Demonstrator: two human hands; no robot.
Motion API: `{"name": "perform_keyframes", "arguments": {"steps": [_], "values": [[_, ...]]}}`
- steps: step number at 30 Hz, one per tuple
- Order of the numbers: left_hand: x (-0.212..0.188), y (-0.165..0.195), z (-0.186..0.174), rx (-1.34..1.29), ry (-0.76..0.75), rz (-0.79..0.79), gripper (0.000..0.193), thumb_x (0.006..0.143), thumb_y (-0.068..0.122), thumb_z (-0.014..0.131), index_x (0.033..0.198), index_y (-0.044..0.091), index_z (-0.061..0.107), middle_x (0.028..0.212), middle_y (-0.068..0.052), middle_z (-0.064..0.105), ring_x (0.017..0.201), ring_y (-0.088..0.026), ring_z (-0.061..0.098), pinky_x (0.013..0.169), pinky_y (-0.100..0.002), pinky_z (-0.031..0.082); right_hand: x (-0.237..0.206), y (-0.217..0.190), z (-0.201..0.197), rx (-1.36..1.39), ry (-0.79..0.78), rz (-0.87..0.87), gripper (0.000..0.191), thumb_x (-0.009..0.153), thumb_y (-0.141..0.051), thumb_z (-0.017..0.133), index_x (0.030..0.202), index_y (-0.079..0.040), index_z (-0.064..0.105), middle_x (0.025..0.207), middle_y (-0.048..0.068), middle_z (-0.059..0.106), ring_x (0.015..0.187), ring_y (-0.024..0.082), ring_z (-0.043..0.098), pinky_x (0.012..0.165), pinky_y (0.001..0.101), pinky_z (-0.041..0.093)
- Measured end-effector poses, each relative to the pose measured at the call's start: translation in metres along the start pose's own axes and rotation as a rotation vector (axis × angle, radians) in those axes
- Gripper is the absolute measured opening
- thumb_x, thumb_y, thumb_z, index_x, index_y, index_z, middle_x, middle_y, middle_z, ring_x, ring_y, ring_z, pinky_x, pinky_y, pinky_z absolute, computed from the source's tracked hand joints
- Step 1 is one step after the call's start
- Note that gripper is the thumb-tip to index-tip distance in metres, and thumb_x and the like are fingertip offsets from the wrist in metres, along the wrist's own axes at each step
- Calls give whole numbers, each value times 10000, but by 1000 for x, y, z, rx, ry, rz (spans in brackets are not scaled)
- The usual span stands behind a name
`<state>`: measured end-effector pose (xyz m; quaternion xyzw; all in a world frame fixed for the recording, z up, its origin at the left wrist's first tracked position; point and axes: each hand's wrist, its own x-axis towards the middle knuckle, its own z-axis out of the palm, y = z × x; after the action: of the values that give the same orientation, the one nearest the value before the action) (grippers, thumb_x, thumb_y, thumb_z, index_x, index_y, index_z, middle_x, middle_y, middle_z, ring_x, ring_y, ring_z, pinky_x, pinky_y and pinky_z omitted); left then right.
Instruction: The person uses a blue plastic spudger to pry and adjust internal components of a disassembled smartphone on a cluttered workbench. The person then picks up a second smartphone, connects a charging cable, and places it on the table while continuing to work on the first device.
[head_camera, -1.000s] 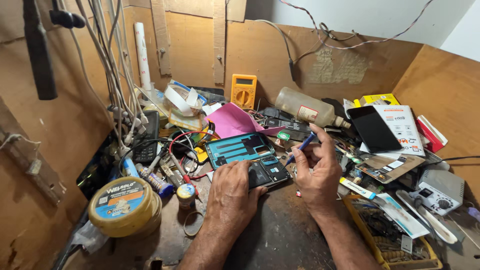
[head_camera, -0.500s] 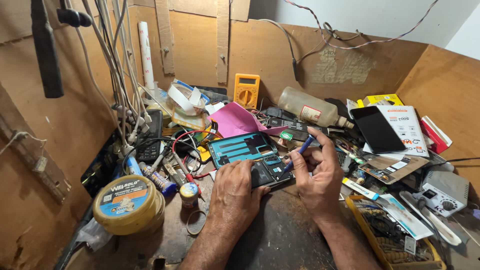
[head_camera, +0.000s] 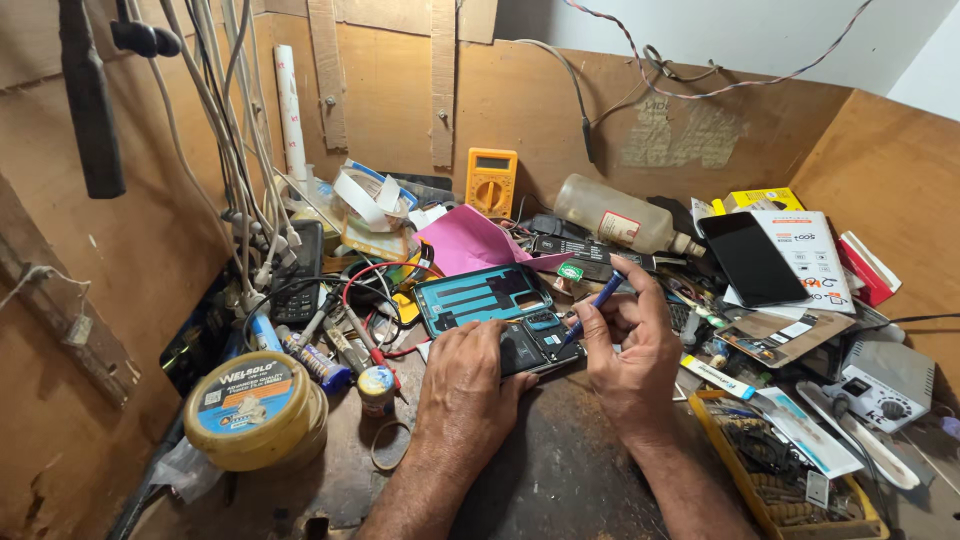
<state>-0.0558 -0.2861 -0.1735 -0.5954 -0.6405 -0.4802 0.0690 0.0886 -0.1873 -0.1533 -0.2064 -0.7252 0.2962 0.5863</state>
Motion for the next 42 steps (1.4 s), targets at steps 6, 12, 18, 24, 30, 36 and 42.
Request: {"name": "perform_keyframes", "arguments": {"steps": [6,12,18,24,30,36,42], "values": [[0,-1,0,-4,-5,28,590,684,182,889,1174,-6,618,1090,-219,684,1102,-396,621,991,-493,429,0,-1,0,-37,-5,-20,527,975,3,658,1459,-24,452,949,95,718,871,146,744,754,260,616],[-1,-1,0,11,8,25,603,674,196,897,1165,-15,616,1089,-232,675,1094,-406,611,979,-492,432,-1,-4,2,-69,9,-47,525,962,8,680,1446,-40,482,923,71,729,852,109,727,745,247,603],[0,-1,1,9,-9,19,588,681,180,891,1163,-11,612,1098,-224,679,1086,-399,620,979,-493,436,-3,-2,4,-119,44,-55,553,919,0,766,1422,-75,550,841,48,669,776,69,645,691,226,583],[-1,-1,0,-6,7,27,585,676,170,890,1159,-14,614,1096,-225,680,1079,-403,621,972,-495,439,-1,0,3,-1,-46,-74,591,940,36,714,1487,-70,519,965,64,704,896,98,703,818,257,626],[0,-1,0,-3,-5,14,585,673,166,888,1158,-15,614,1101,-225,683,1086,-402,624,981,-492,442,0,-1,1,7,-96,-50,596,958,24,668,1504,-82,452,1013,43,711,928,103,719,849,259,633],[0,-2,2,13,-15,-4,611,664,184,902,1161,-23,612,1101,-243,679,1103,-411,615,988,-496,432,-2,0,2,-25,-41,-102,594,942,37,723,1488,-74,517,957,50,662,911,115,685,865,273,635],[0,-2,2,1,-15,6,594,677,181,896,1156,-19,608,1093,-227,681,1081,-404,623,976,-490,439,-2,1,3,11,6,-87,598,958,59,678,1503,-62,464,1045,74,702,953,127,702,851,267,621]]}}
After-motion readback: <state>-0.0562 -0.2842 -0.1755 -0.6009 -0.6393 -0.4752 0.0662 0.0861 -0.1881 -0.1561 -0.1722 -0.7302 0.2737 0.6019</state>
